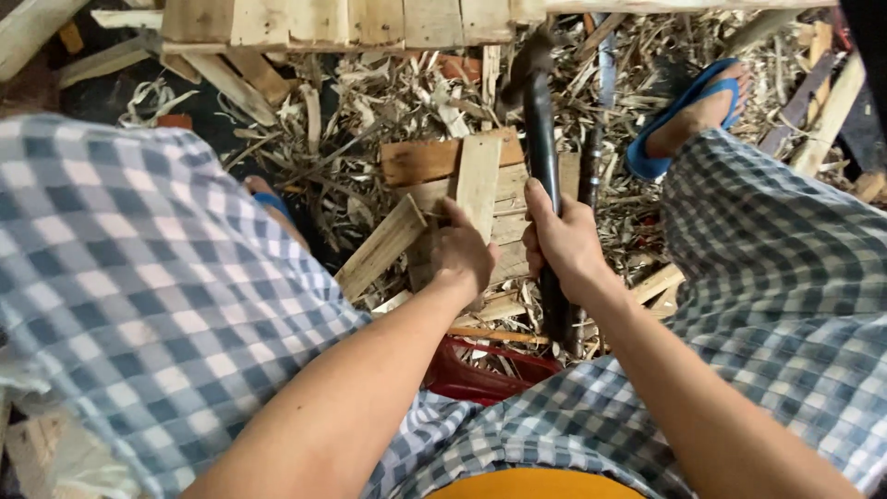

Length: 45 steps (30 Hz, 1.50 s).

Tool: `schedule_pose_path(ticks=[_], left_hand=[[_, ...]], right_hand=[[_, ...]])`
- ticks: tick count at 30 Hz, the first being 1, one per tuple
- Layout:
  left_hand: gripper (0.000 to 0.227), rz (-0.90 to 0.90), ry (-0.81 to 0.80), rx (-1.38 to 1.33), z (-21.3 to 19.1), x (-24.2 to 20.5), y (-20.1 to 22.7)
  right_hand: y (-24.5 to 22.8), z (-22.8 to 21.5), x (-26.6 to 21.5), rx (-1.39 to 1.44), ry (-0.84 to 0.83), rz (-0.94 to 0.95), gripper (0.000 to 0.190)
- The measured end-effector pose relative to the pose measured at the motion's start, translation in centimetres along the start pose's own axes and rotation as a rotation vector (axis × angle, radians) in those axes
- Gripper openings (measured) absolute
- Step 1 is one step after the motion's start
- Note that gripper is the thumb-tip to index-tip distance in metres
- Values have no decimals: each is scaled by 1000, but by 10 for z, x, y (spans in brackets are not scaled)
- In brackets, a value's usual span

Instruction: Shaping and prying apart wooden planks using a hammer in a woodworking workshop.

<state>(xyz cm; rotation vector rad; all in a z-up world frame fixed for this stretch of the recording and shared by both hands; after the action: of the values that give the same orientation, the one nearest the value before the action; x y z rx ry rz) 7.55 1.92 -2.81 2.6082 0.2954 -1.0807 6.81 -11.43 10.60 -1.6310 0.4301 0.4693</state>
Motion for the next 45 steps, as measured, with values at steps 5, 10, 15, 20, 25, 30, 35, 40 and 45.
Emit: schedule_pose_path(ticks=[5, 10, 15, 20, 25, 30, 35, 40, 45], left_hand=[[110, 85, -4, -128, -18, -25, -2], [56, 196, -170, 1121, -9, -35, 13], [77, -60, -275, -816, -49, -67, -17], [37, 103, 93, -310, -25, -21, -21], [79, 292, 141, -403, -27, -15, -2], [66, 456, 233, -752, -69, -63, 9], [76, 582, 276, -763, -112, -119, -1], [61, 751, 546, -634, -155, -149, -12], [70, 690, 687, -521, -181, -172, -37]], right_hand=[[39, -9, 18, -50, -2, -8, 43], [30, -3, 6, -59, 9, 68, 47], [16, -1, -11, -99, 13, -16, 41], [53, 6, -12, -52, -17, 101, 42], [67, 1, -31, 130, 53, 135, 47], [89, -13, -40, 238, 104, 191, 48], [89, -12, -46, 216, 81, 182, 48], [99, -12, -33, -101, 81, 140, 32], [105, -1, -12, -789, 39, 183, 48]])
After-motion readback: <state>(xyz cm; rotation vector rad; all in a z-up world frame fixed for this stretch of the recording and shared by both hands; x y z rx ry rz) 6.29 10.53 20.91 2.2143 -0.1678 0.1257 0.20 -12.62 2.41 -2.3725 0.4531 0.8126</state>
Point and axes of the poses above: each hand's wrist, its own x-axis towards the middle knuckle, its own z-axis out of the palm, y = z × x, the point moved 8 cm from there along x, towards the middle knuckle, and after that the axes turned 15 degrees about -y, right-handed, at the moved point
